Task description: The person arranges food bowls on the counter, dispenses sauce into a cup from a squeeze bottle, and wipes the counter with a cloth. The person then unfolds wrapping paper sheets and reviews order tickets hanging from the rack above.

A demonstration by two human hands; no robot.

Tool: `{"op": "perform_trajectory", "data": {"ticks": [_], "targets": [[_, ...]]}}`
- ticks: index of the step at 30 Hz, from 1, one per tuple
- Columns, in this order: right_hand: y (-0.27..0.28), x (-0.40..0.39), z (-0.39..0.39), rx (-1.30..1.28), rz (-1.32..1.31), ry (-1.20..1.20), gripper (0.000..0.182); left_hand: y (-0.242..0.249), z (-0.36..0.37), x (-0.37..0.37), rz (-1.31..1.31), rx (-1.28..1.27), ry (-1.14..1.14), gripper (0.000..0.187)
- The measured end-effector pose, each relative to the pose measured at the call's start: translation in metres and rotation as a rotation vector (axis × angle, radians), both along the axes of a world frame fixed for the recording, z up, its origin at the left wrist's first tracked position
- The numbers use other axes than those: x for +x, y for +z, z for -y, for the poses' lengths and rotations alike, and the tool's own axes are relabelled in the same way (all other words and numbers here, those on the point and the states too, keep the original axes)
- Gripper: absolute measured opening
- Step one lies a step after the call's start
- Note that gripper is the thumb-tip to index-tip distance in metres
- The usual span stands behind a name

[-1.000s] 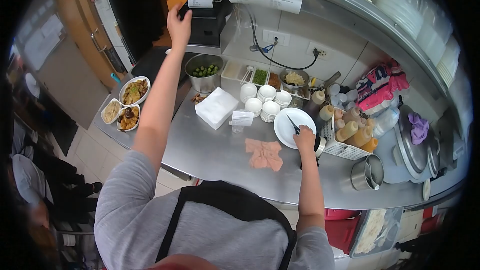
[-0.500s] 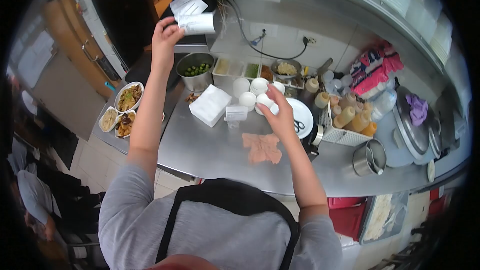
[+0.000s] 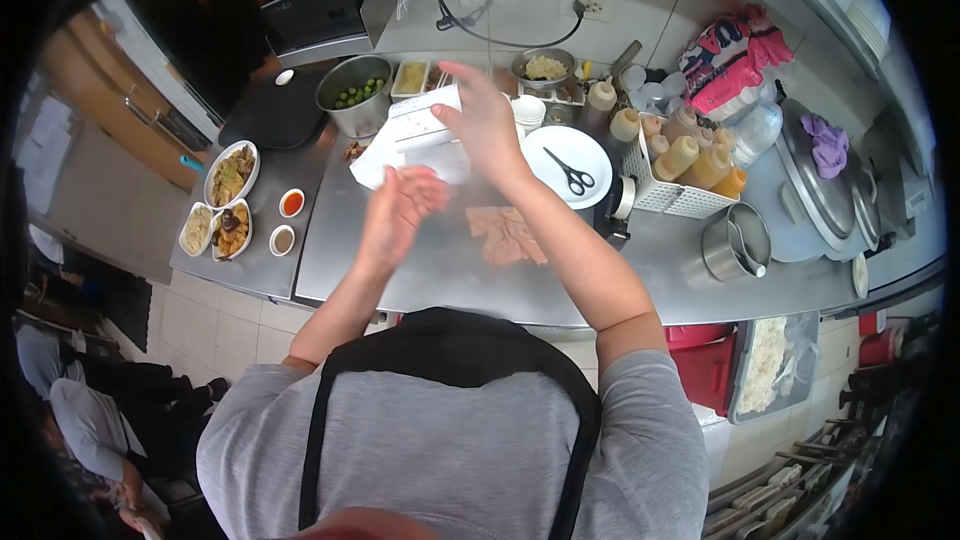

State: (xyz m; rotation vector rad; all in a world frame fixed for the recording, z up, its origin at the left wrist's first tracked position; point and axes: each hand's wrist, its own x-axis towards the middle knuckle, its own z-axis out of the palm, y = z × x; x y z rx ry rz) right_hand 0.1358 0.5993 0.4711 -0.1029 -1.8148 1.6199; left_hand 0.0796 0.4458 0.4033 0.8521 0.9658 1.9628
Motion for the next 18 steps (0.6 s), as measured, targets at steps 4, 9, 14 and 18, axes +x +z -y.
{"op": "perform_trajectory", "data": {"ticks": [4, 9, 14, 18], "targets": [[-0.002, 0.010, 0.000, -0.075, 0.013, -0.026, 0.044, -0.003, -0.017, 0.030, 0.029, 0.030, -0.352, 0.081], [0.006, 0.037, 0.012, 0.006, 0.013, 0.103, 0.045, 0.036, -0.035, -0.001, 0.572, 0.175, -0.411, 0.081], [-0.003, 0.046, 0.001, 0.572, 0.378, -0.073, 0.030, 0.049, -0.038, -0.051, 0.460, 0.197, 0.026, 0.038], [0.012, 0.031, -0.027, 0.923, 0.068, -0.353, 0.033, 0.050, -0.025, -0.043, 0.343, 0.232, 0.278, 0.035]]}}
